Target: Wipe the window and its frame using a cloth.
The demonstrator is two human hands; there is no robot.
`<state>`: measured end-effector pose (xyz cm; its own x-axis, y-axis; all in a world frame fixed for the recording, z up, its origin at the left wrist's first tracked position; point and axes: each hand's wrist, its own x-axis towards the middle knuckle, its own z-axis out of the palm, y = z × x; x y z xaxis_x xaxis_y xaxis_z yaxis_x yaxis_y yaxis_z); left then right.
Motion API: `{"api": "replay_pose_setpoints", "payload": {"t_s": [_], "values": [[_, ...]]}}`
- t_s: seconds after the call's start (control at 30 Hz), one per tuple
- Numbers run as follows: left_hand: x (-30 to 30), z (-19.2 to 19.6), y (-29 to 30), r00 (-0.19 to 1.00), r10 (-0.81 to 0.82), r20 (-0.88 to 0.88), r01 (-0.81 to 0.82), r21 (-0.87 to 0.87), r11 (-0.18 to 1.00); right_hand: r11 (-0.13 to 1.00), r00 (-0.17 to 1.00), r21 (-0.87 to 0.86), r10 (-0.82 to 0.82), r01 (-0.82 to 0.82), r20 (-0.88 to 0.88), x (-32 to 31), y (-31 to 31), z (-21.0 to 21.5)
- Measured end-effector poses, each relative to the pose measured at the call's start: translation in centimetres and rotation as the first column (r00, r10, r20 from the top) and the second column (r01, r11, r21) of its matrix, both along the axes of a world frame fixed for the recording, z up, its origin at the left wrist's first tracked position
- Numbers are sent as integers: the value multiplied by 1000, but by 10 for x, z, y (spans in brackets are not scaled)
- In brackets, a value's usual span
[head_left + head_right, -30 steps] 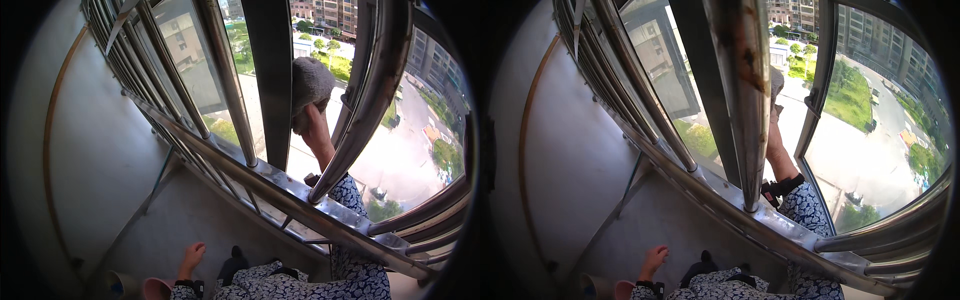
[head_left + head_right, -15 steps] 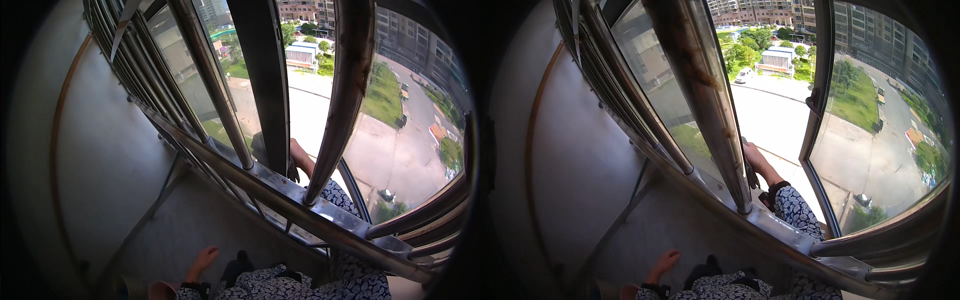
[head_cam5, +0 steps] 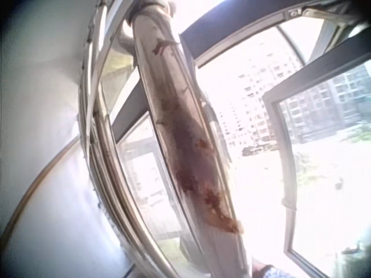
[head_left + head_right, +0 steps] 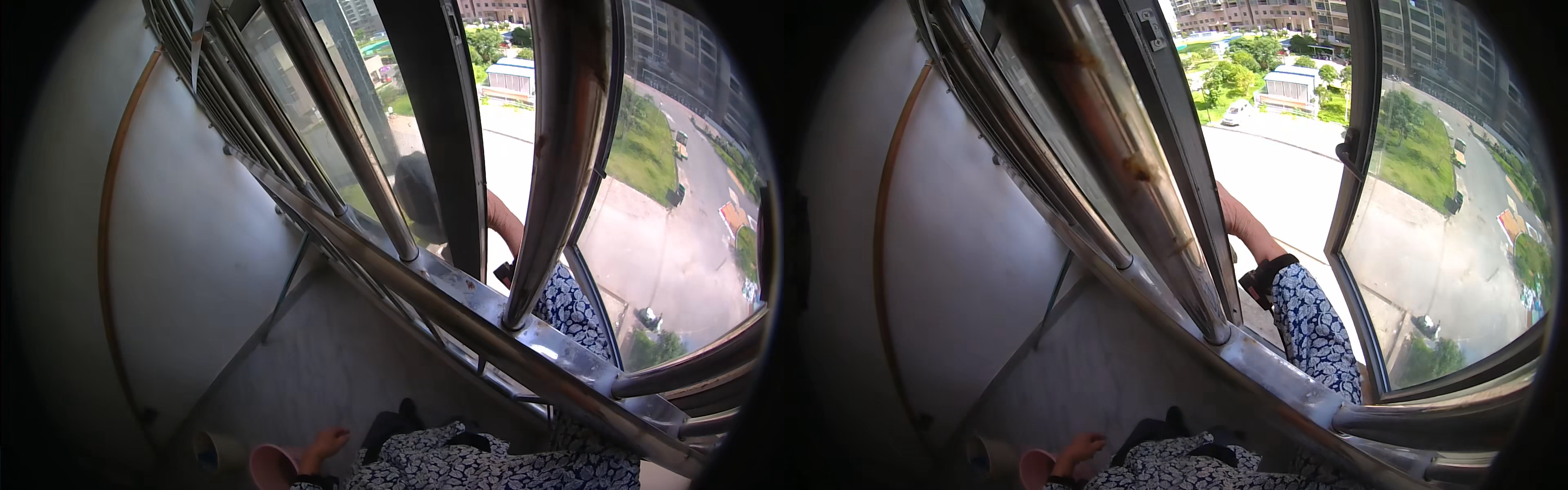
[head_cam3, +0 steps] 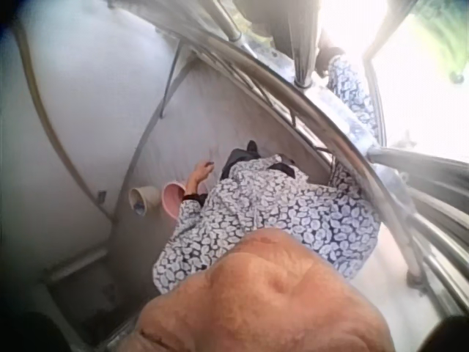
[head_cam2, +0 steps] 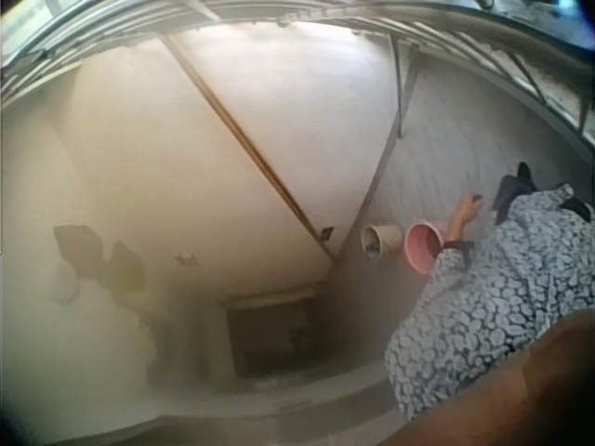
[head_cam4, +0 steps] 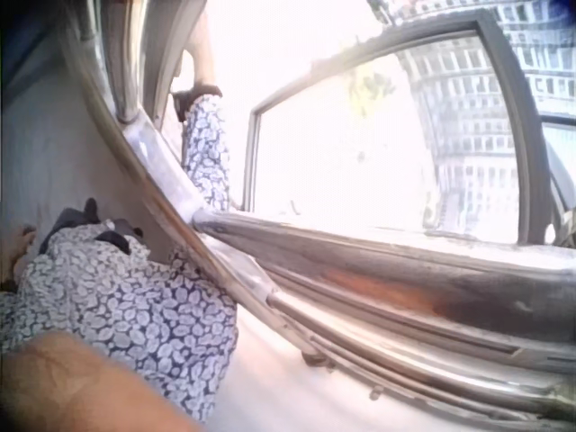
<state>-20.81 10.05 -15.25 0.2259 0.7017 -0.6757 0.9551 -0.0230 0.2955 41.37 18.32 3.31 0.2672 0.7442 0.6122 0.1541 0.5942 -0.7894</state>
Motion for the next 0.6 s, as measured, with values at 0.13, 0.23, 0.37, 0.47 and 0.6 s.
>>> {"api": "replay_pose_setpoints", "payload": {"t_s": [0.13,0.23,0.37,0.47,0.6], "values": [[31,13,1,1000,-20,21,18,87,996,957,981,-274,46,-97,-187,-14,3,-73],[35,3,-3,991,-125,53,116,139,983,938,971,-347,-82,-1,-226,-4,-9,-118],[10,-11,-15,988,-7,152,-5,82,997,907,934,-329,-325,263,-151,-5,-51,-101],[-4,-27,-6,972,53,229,-60,24,998,890,862,-357,-401,286,-311,15,-104,-112],[-15,-43,17,983,-49,179,44,31,999,793,782,-488,-545,364,-303,30,-181,-164]]}}
